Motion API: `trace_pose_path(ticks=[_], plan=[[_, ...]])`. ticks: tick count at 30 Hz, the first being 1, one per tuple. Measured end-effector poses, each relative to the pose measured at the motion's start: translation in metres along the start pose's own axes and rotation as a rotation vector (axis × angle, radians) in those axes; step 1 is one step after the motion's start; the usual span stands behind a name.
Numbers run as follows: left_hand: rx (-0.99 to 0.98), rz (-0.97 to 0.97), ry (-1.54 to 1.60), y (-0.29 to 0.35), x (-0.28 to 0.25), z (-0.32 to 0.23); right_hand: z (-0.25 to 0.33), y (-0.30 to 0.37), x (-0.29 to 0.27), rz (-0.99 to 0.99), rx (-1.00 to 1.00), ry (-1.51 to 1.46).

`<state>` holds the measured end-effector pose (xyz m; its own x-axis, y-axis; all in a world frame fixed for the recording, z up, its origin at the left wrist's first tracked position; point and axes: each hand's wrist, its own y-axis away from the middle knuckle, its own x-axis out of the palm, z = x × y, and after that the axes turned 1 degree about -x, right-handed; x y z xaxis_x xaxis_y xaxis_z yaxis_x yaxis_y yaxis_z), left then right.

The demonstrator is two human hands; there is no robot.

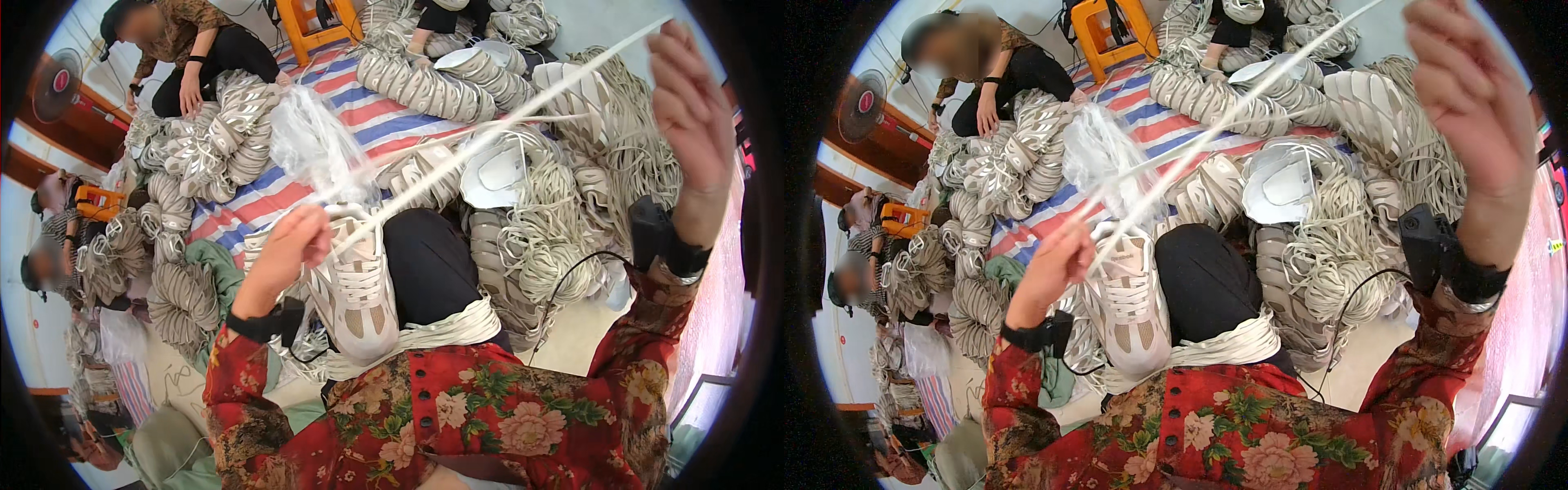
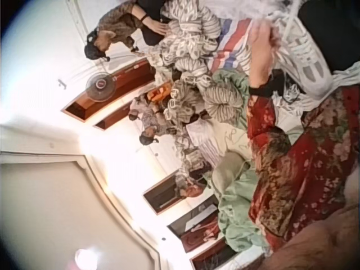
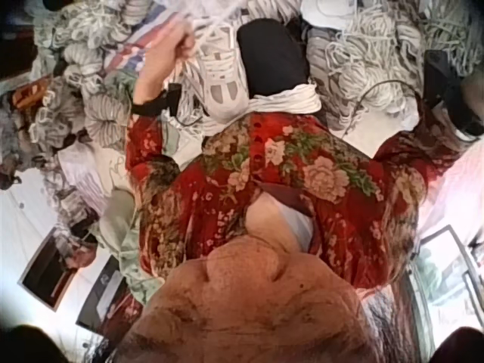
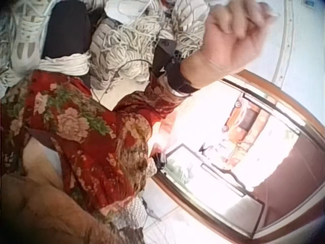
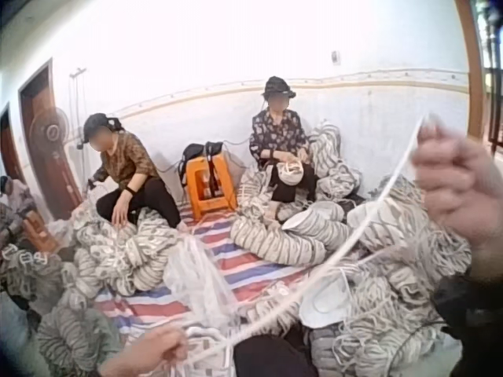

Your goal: Manually threading laces through white shoe uppers in an assembly line environment.

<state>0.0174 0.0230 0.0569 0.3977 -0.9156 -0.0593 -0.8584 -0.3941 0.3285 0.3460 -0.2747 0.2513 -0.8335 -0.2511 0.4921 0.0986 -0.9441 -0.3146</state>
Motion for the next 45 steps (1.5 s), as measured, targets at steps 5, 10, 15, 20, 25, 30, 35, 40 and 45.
trace_pose_path(ticks=[5,10,15,20,25,30,35,40,45], plan=[[0.173,-0.272,0.680,0.038,-0.055,0.010,-0.069,0.010,-0.026,-0.828,-0.474,-0.070],[0.367,-0.446,0.901,0.082,-0.143,0.058,-0.097,0.111,-0.119,-0.400,-0.424,-0.251],[0.184,-1.380,0.919,0.106,-0.207,0.090,-0.162,0.150,-0.148,-1.087,0.139,0.887],[0.128,-1.115,-0.188,0.194,-0.313,0.184,-0.253,0.028,-0.097,-0.661,0.332,1.000],[0.172,-0.876,0.081,0.080,-0.161,0.120,-0.319,-0.044,-0.040,-0.599,0.069,1.025],[0.319,-0.653,-0.469,0.037,-0.014,0.090,-0.347,-0.041,-0.021,-0.419,0.167,1.303],[0.397,-0.530,-0.700,0.046,0.037,0.070,-0.361,-0.041,-0.017,-0.497,0.280,1.434],[0.219,-0.462,-0.468,0.057,0.030,0.078,-0.360,-0.041,-0.019,-0.503,0.231,1.423],[0.097,-0.543,-0.201,0.051,0.028,0.075,-0.362,-0.045,-0.014,-0.499,0.219,1.415]])
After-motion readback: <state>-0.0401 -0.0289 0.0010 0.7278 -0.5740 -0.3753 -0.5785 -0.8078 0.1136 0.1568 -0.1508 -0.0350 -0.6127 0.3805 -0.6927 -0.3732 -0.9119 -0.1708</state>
